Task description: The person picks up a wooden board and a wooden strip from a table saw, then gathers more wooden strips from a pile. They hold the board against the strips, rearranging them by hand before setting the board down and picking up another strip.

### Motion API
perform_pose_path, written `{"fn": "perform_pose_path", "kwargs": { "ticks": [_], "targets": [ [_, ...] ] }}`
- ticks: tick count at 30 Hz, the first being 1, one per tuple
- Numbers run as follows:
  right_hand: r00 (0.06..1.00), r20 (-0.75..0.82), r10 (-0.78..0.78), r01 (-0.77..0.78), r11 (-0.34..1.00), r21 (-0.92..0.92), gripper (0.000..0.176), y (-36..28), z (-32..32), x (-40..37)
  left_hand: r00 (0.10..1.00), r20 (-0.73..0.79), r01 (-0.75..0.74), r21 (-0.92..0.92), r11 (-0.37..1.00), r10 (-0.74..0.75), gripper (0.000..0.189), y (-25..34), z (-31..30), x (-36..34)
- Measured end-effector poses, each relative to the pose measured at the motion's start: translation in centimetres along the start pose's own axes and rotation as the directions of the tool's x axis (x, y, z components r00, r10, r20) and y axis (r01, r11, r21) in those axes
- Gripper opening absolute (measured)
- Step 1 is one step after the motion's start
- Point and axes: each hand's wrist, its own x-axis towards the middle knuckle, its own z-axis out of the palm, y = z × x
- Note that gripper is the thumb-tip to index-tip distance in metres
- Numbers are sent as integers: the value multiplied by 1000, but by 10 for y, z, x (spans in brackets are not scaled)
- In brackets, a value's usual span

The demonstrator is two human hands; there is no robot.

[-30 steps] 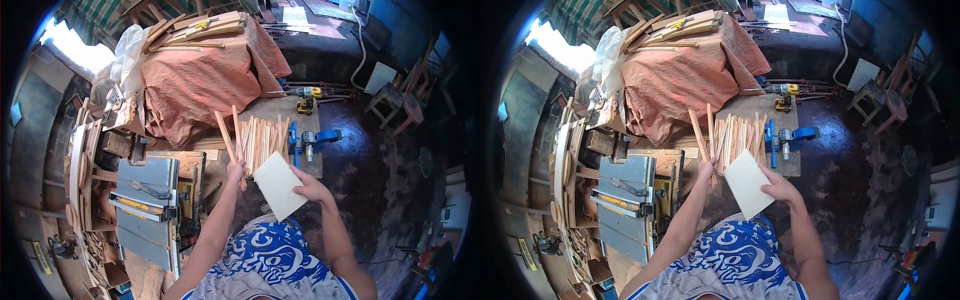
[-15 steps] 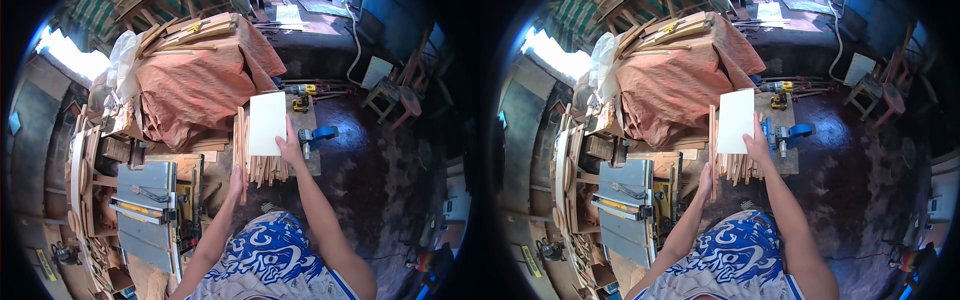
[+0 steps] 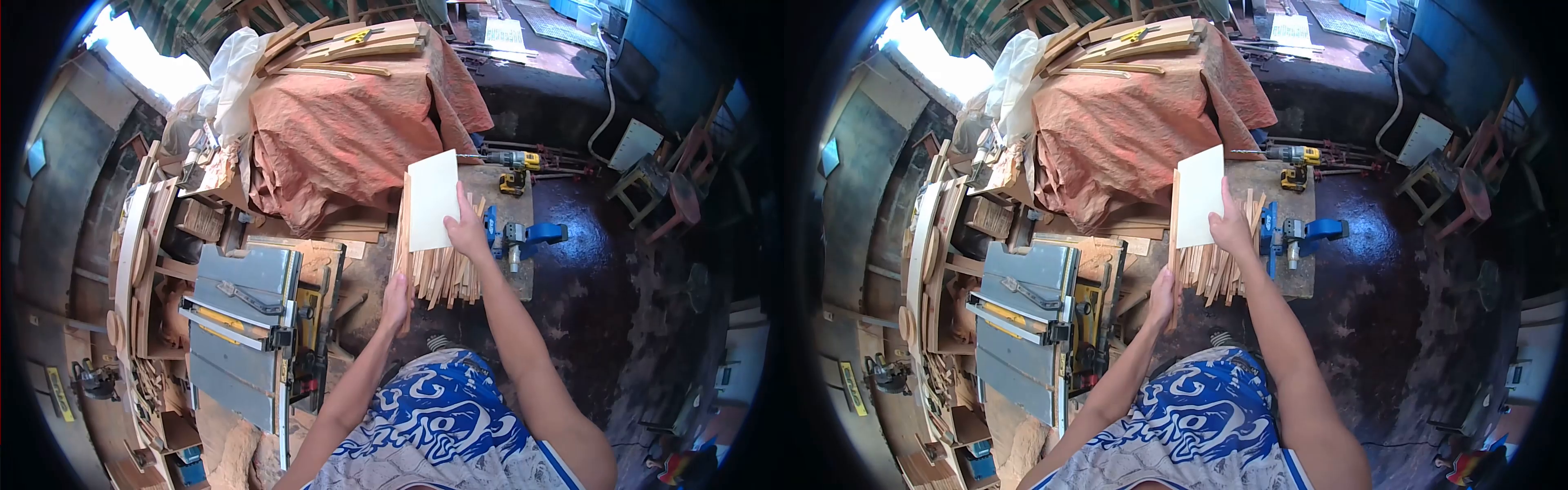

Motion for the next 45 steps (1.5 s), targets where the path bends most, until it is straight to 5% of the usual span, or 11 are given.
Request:
{"fn": "perform_pose_path", "kwargs": {
  "ticks": [8, 12, 14, 17, 22, 24, 29, 34, 39, 42, 45],
  "targets": [
    [934, 352, -67, 29, 993, 114, 86, 36, 20, -112, 913, -384, -109, 101, 989, 139, 36, -40, -29, 106],
    [804, 583, 115, -297, 928, 227, 86, 2, -55, -160, 939, -303, 192, 78, 978, -160, 35, -28, -59, 140],
    [902, 384, 198, -344, 866, 362, 85, 12, -81, -173, 983, -153, 152, 393, 907, -99, 38, -32, -57, 155],
    [954, 164, 250, -294, 889, 352, 84, 30, -111, -163, 994, -112, 27, 365, 931, 15, 62, -108, -51, 172],
    [975, 139, 172, -173, 985, -5, 85, 57, -99, -135, 942, -130, 335, 460, 823, -311, 66, -172, -113, 74],
    [976, 155, 155, -103, 949, -299, 87, 59, -66, -126, 958, -81, 269, 590, 762, -275, 60, -166, -144, -8],
    [837, 522, 163, 60, 921, -384, 90, 83, 55, -129, 882, -460, 391, 593, 703, -102, 45, -160, -212, -231],
    [542, 813, 212, 293, 859, -419, 92, 124, 181, -184, 335, -919, 495, 360, 791, 208, 25, -160, -232, -464],
    [235, 946, 223, 595, 737, -321, 91, 42, 255, -275, -710, -698, 261, -139, 955, 92, 16, -214, -241, -635],
    [135, 981, 136, 642, 742, -192, 90, 36, 286, -314, -925, -379, 122, -246, 961, 21, 28, -287, -272, -753],
    [148, 977, 152, 549, 810, -209, 90, 20, 304, -352, -931, -148, -233, -464, 855, -334, 70, -331, -306, -849]
  ]
}}
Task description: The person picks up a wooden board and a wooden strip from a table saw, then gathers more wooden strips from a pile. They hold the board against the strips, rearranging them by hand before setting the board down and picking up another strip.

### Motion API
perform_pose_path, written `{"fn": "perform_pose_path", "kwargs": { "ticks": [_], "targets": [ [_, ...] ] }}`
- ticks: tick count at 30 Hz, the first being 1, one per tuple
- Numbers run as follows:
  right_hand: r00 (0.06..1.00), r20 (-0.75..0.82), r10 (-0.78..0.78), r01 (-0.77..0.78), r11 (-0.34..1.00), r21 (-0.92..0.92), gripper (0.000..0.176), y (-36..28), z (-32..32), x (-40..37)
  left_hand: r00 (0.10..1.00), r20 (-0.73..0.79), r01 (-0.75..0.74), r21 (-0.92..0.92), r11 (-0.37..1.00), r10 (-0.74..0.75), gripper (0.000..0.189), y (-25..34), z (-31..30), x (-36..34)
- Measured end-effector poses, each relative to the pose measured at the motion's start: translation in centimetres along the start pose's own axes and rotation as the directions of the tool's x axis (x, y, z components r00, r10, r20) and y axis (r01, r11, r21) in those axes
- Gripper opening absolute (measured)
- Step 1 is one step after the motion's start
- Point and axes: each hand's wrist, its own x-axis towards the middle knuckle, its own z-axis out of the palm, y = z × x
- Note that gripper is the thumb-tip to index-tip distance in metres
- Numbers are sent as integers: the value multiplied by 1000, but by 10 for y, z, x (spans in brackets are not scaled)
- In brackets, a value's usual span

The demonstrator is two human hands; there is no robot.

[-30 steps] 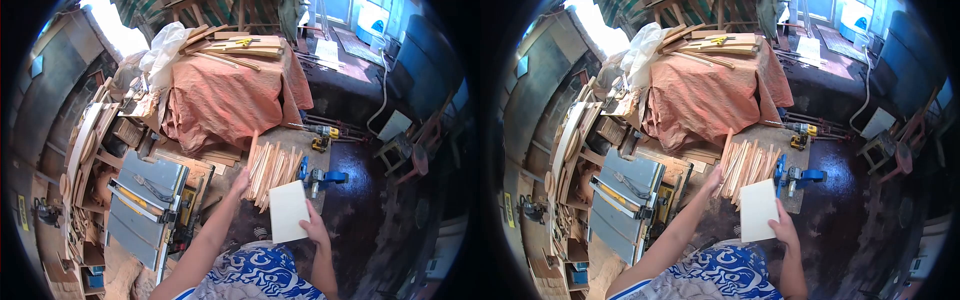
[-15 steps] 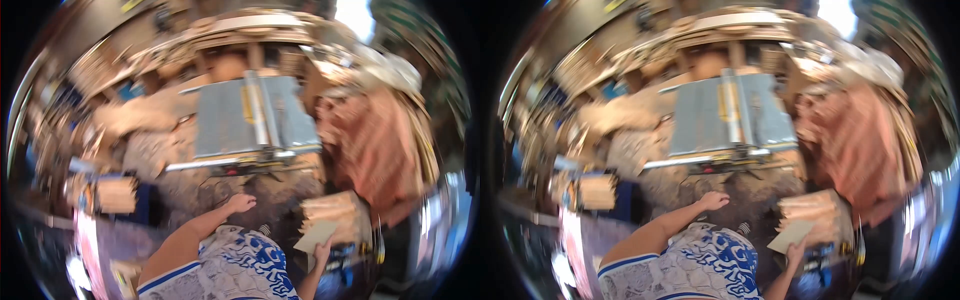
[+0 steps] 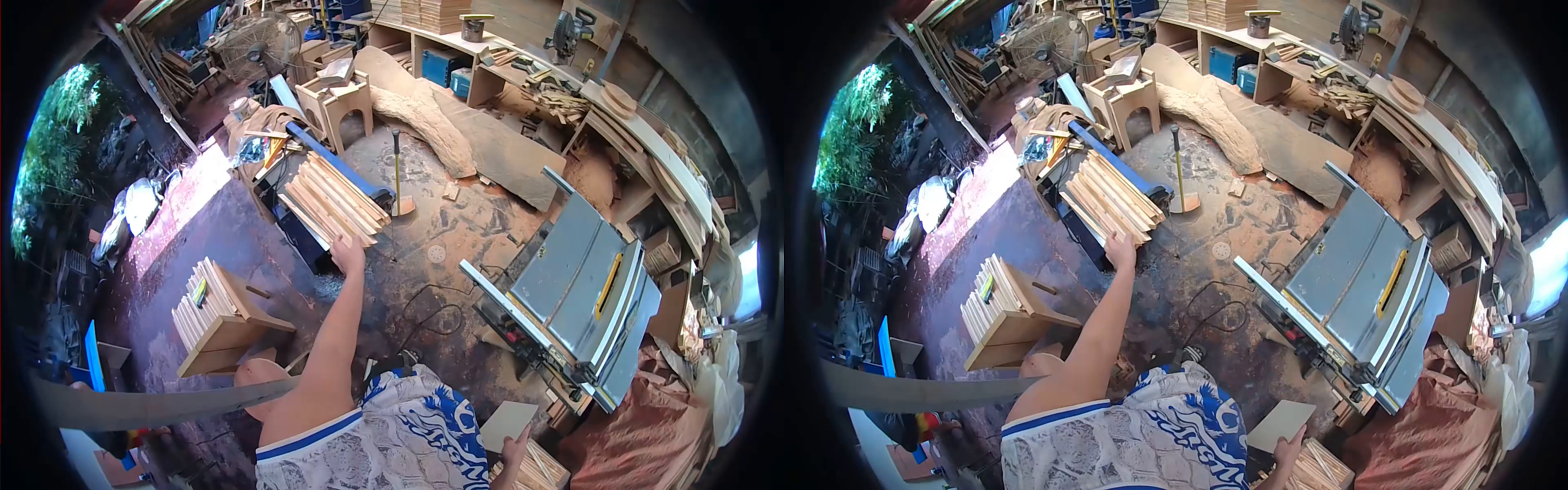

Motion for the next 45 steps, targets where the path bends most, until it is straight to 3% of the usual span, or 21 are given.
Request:
{"fn": "perform_pose_path", "kwargs": {
  "ticks": [1, 3, 4, 5, 8, 11, 14, 16, 19, 21, 24, 26, 27, 29, 33, 34, 39, 41, 45],
  "targets": [
    [998, 12, 59, -60, 997, 38, 90, -10, 8, 0, 1000, 1, 5, -1, 1000, -5, 70, 5, 5, 26],
    [1000, -3, 29, -28, 996, 82, 90, -22, 26, -5, 923, -77, 368, -106, 924, -376, 77, 18, 14, 66],
    [1000, -20, 0, 3, 992, 130, 90, -24, 33, -10, 906, -12, 421, -90, 903, -424, 85, 22, 13, 80],
    [1000, -30, 5, -1, 991, 131, 90, -25, 40, -17, 907, -1, 420, -87, 903, -422, 85, 29, 16, 84],
    [994, -88, 58, -47, 991, 124, 90, -24, 54, -38, 991, -19, 136, 114, 984, -134, 96, 41, 30, 92],
    [982, -138, 132, -101, 972, 213, 91, -24, 61, -49, 1000, -17, 17, 212, 977, -13, 104, 57, 59, 101],
    [968, -213, 135, -81, 966, 245, 92, -24, 62, -48, 993, 7, 109, 314, 943, -117, 120, 72, 81, 108],
    [970, -230, 80, -75, 997, 30, 91, -51, 57, -51, 980, 51, 158, 385, 909, -192, 134, 79, 86, 106],
    [971, -241, 6, -16, 999, -41, 89, -54, 60, -42, 987, 42, 130, 381, 915, -158, 132, 84, 80, 104],
    [974, -219, 52, -50, 999, 14, 89, -80, 64, -45, 985, 61, 126, 377, 918, -160, 128, 80, 66, 106],
    [977, -187, 103, -89, 992, 85, 89, -108, 73, -48, 993, -98, 80, 174, 981, -63, 113, 44, 54, 114],
    [979, -176, 108, -92, 991, 95, 89, -105, 74, -49, 914, -216, 365, 67, 929, -343, 109, 13, 42, 124],
    [980, -182, 78, -63, 994, 87, 89, -99, 76, -48, 914, -214, 366, 67, 928, -345, 109, -5, 39, 129],
    [982, -185, 44, -30, 997, 75, 89, -88, 74, -43, 909, -37, 417, 60, 907, -416, 109, -26, 30, 135],
    [984, -178, 7, 0, 999, 36, 89, -79, 70, -38, 909, 41, 406, 125, 905, -414, 106, -28, 31, 140],
    [985, -171, -15, 16, 1000, 1, 88, -78, 67, -34, 899, 50, 434, 23, 900, -435, 106, -26, 32, 139],
    [980, -187, -67, 76, 996, 44, 89, -57, 66, -17, 844, 134, 531, -71, 844, -519, 110, -17, 23, 135],
    [977, -194, -89, 95, 995, 23, 89, -62, 67, -18, 840, 342, 519, -284, 806, -421, 110, -30, 22, 144],
    [985, -169, -23, 33, 998, 61, 88, -75, 74, -25, 793, 439, 567, -278, 776, -422, 112, -44, 28, 155]
  ]
}}
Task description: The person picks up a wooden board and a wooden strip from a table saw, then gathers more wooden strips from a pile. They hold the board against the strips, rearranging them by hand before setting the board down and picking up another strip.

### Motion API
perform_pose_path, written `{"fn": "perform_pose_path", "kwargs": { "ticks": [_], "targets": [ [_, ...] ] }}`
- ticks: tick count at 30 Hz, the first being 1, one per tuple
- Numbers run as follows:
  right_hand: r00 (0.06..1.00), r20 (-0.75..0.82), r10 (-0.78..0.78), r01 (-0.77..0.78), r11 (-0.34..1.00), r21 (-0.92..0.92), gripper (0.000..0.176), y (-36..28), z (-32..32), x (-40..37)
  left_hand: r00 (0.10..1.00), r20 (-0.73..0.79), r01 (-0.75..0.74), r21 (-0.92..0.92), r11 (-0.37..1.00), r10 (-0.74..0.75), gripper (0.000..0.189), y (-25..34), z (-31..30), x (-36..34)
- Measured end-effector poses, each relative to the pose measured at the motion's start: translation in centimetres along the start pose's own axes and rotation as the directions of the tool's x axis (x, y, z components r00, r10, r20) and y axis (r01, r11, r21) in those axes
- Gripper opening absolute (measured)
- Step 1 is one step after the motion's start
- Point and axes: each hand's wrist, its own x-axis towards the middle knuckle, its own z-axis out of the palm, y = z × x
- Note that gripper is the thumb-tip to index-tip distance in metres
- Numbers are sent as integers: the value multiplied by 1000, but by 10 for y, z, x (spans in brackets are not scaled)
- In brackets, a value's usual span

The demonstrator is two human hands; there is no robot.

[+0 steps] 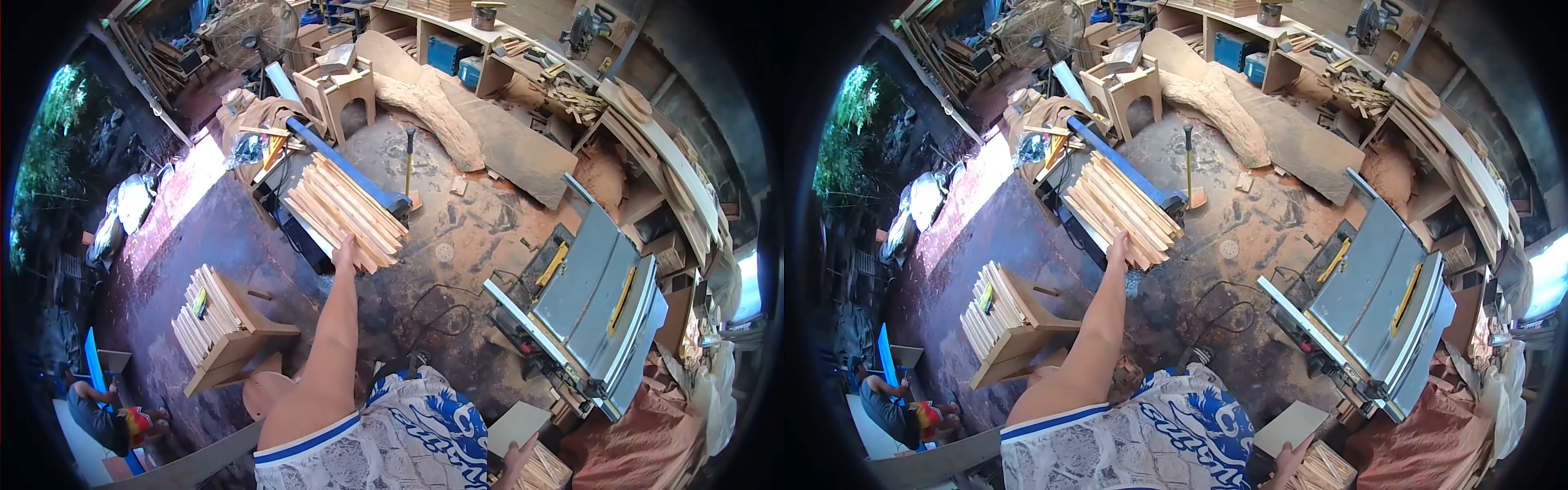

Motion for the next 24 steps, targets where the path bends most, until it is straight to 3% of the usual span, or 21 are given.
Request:
{"fn": "perform_pose_path", "kwargs": {
  "ticks": [2, 4, 7, 9, 14, 17, 18, 20, 22, 24],
  "targets": [
    [1000, -2, 14, -14, 1000, -3, 87, -4, 1, -1, 1000, 7, -16, -57, 998, 16, 112, -7, 8, 16],
    [998, -4, -55, 54, 992, -117, 88, -4, -1, -2, 996, -74, -39, 12, 999, 40, 111, 3, 14, -11],
    [997, -24, -74, 72, 994, -76, 86, 7, -1, 4, 977, -197, -66, 107, 992, 86, 103, 10, 13, -30],
    [997, -20, -71, 69, 993, -91, 86, 5, -6, 4, 983, 80, -149, -204, 968, 168, 91, 3, 9, -24],
    [991, -45, -129, 124, 987, -99, 85, 6, -8, 3, 998, -5, -67, -131, 989, 66, 69, 5, 2, -20],
    [999, -7, -36, 36, 998, -56, 87, -9, -8, -5, 987, 148, 101, -217, 971, -69, 51, 10, -4, -14],
    [999, -15, -31, 30, 998, -60, 87, -8, -7, -5, 986, 152, 100, -215, 971, -68, 51, 11, -1, -18],
    [999, -24, -25, 23, 998, -65, 86, -4, -6, -7, 989, 114, -57, -285, 957, 93, 49, 8, 5, -28],
    [999, -36, -32, 28, 996, -85, 87, -3, -4, -9, 991, 111, -26, -367, 930, 72, 45, 13, 6, -34],
    [999, -34, -19, 17, 998, -62, 87, -2, -6, -11, 939, 341, 147, -529, 836, 50, 44, -11, -5, 10]
  ]
}}
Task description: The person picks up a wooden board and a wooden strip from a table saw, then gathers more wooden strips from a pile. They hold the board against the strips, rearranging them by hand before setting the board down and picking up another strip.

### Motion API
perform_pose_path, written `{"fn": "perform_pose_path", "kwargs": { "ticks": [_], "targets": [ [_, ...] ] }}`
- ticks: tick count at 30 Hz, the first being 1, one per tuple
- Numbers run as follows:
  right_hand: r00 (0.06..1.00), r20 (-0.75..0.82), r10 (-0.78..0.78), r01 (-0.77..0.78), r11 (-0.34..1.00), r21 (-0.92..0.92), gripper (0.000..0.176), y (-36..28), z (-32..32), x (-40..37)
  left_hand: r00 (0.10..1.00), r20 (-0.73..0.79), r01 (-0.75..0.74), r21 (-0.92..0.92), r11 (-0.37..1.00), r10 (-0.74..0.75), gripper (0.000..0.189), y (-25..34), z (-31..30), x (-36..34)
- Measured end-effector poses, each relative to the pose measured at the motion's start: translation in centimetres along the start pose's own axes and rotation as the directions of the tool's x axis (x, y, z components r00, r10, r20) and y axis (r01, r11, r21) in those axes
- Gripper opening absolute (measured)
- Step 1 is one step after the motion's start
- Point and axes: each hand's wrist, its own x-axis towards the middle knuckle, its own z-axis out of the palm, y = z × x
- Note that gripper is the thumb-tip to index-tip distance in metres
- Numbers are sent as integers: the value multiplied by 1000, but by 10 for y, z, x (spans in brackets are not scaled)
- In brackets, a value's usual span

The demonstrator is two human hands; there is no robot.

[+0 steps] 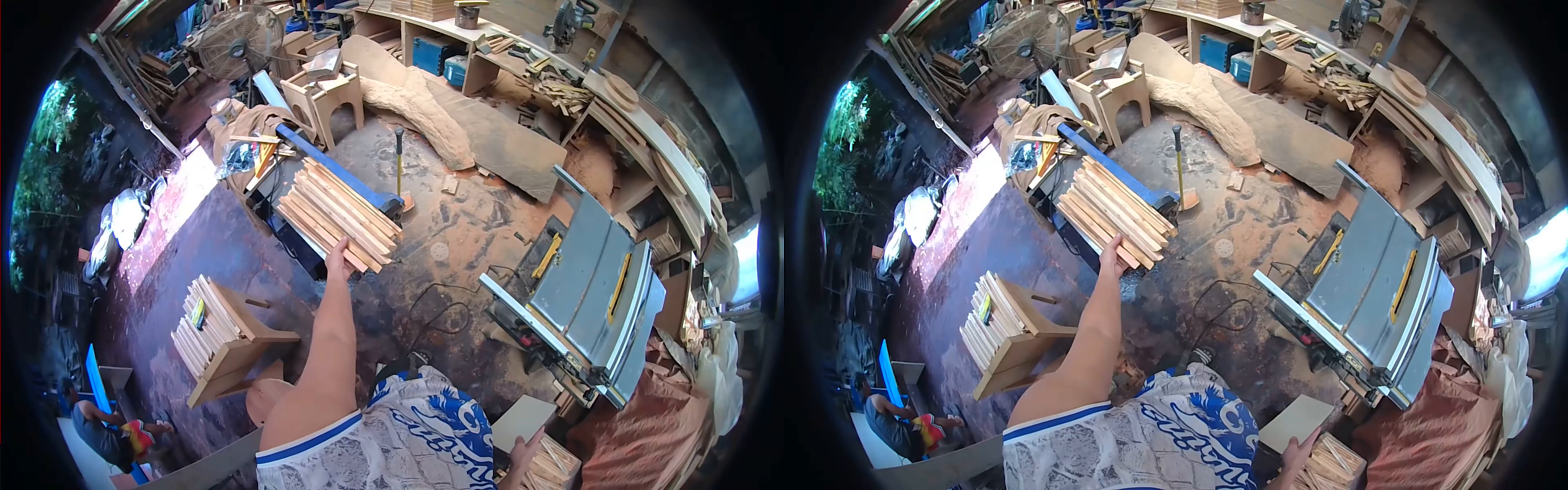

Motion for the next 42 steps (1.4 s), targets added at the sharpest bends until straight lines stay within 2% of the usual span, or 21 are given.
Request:
{"fn": "perform_pose_path", "kwargs": {
  "ticks": [1, 2, 4, 9, 10, 12, 16, 19, 20, 22, 23, 25, 28, 30, 31, 33, 35, 38, 39, 40, 42],
  "targets": [
    [1000, 6, 11, -11, 1000, 23, 87, 0, 0, -1, 1000, -13, 3, -1, 1000, -3, 44, -5, -17, 21],
    [1000, 4, 14, -14, 1000, 25, 87, 0, 0, -2, 996, -89, -9, 51, 999, 14, 35, -5, -22, 17],
    [1000, 8, 6, -7, 997, 72, 86, -1, -1, -6, 981, -153, -99, 143, 985, 120, 25, -3, -26, 12],
    [999, 17, 51, -52, 997, 58, 87, -26, 1, -15, 955, -216, -161, 191, 968, 202, 20, -6, -45, 13],
    [998, 30, 46, -48, 996, 69, 87, -31, 1, -17, 955, -219, -161, 190, 968, 202, 20, -7, -44, 10],
    [997, 45, 59, -62, 994, 87, 87, -44, 1, -19, 900, -307, -276, 149, 949, 310, 24, -7, -39, 2],
    [997, 20, 77, -78, 993, 88, 85, -42, 3, -18, 859, -299, -391, 142, 909, 416, 35, 9, -2, -62],
    [994, -3, 109, -109, 994, -31, 84, -49, -3, -23, 910, -20, -406, 160, 900, 414, 49, 32, 26, -118],
    [993, -7, 115, -115, 993, -21, 84, -45, -3, -22, 911, -9, -406, 164, 899, 413, 49, 38, 42, -136],
    [999, -40, 20, -22, 999, -32, 80, -28, -6, -21, 890, 347, -386, 225, 894, 297, 53, 48, 76, -174],
    [998, -55, 36, -37, 999, -15, 80, -28, -6, -22, 856, 443, -395, 227, 890, 267, 53, 47, 106, -202],
    [993, -105, -55, 74, 979, 188, 71, -45, -12, -19, 812, 560, -357, 256, 898, 163, 52, 26, 145, -231],
    [996, -86, -19, 72, 742, 667, 59, -81, -27, -16, 677, 734, -300, 354, 886, -64, 53, -20, 203, -285],
    [998, -64, 6, 52, 499, 865, 55, -108, -50, -19, 488, 830, -300, 449, 842, -270, 54, -71, 227, -321],
    [999, -53, -2, 50, 366, 929, 54, -119, -65, -22, 401, 826, -308, 529, 791, -396, 56, -97, 237, -340],
    [995, -80, -64, 87, 115, 990, 52, -110, -89, -24, 297, 804, -333, 593, 733, -516, 56, -159, 250, -386],
    [993, -44, -109, 39, -46, 998, 51, -101, -112, -30, 225, 728, -417, 673, 611, -648, 62, -219, 260, -442],
    [968, -13, -252, -34, -182, 983, 48, -53, -125, -26, 96, 739, -456, 628, 630, -667, 71, -317, 249, -540],
    [965, -17, -262, -29, -173, 984, 50, -41, -128, -25, 48, 683, -356, 693, 626, -729, 78, -357, 234, -559],
    [968, -3, -251, -51, -207, 977, 53, -37, -138, -29, -5, 657, -391, 692, 606, -754, 78, -386, 225, -584],
    [985, -49, -164, 10, -229, 973, 55, -9, -148, -39, 11, 664, -269, 722, 637, -748, 74, -419, 218, -657]
  ]
}}
